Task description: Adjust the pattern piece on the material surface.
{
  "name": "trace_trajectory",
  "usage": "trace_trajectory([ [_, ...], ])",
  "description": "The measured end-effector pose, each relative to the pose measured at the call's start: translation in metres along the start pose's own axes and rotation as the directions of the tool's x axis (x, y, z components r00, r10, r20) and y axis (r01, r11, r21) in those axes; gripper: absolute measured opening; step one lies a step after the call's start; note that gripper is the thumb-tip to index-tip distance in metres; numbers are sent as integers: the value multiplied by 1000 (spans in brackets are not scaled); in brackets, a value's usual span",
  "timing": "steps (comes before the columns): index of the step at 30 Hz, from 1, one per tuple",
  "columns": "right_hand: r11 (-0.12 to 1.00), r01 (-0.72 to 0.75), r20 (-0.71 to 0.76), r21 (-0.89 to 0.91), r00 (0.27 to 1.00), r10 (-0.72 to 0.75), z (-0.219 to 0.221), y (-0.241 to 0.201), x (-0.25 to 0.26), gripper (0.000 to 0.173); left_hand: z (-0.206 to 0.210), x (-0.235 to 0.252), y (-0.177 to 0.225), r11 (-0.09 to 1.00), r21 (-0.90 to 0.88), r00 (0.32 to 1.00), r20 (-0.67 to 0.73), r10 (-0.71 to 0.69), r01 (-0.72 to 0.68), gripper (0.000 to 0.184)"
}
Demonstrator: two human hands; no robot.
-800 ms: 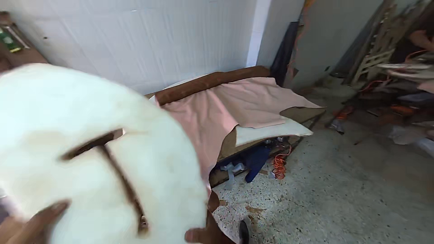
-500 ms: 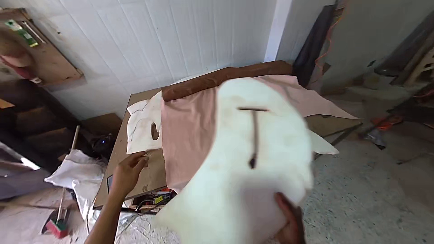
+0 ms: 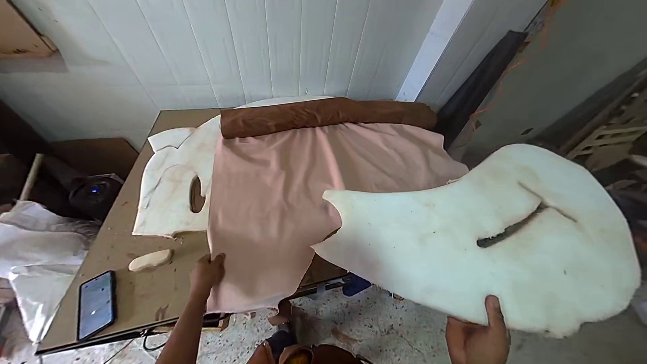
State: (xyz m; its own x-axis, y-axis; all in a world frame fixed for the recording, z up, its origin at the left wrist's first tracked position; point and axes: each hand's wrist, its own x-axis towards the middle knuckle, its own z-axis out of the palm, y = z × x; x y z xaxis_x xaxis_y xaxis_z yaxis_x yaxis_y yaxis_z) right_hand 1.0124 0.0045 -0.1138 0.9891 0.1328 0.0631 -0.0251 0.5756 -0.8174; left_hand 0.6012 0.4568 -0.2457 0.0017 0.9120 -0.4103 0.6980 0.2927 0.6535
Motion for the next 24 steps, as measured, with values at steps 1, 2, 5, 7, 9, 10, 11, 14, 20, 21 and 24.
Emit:
trace_trajectory([
  [1,1000,-7,14,3,1000,7,13,7,5,40,-6,2,-4,994,-108,1000,8,14,-13,41],
  [2,1000,-18,28,2,999,18,27,15,7,40,-14,3,-11,980,-196,1000,-1,24,-24,40],
  [5,997,-68,16,-20,998,69,78,49,7,35,-29,10,-32,959,-281,999,-22,40,-44,42],
  [7,992,-122,16,-6,992,122,108,81,10,34,-32,17,-35,949,-312,999,-18,36,-39,39],
  [9,980,-199,32,7,979,199,136,120,11,35,-30,20,-40,945,-326,1000,1,18,-16,36],
  [10,971,-237,38,-1,971,237,150,139,10,35,-28,21,-44,946,-325,999,34,7,4,33],
  [11,963,-269,48,-2,962,269,165,158,10,35,-24,21,-47,943,-333,998,62,-1,22,31],
  [14,932,-361,104,30,928,357,204,225,13,32,-26,19,-49,914,-401,996,75,-39,66,23],
  [20,857,-512,125,60,856,502,251,322,6,28,-25,4,-43,942,-321,995,9,-102,100,22],
  [21,845,-531,131,62,844,520,256,329,6,28,-28,5,-40,957,-276,994,-26,-104,93,23],
  [24,809,-581,140,88,811,568,255,334,8,30,-55,25,1,984,-178,988,-140,-59,34,21],
])
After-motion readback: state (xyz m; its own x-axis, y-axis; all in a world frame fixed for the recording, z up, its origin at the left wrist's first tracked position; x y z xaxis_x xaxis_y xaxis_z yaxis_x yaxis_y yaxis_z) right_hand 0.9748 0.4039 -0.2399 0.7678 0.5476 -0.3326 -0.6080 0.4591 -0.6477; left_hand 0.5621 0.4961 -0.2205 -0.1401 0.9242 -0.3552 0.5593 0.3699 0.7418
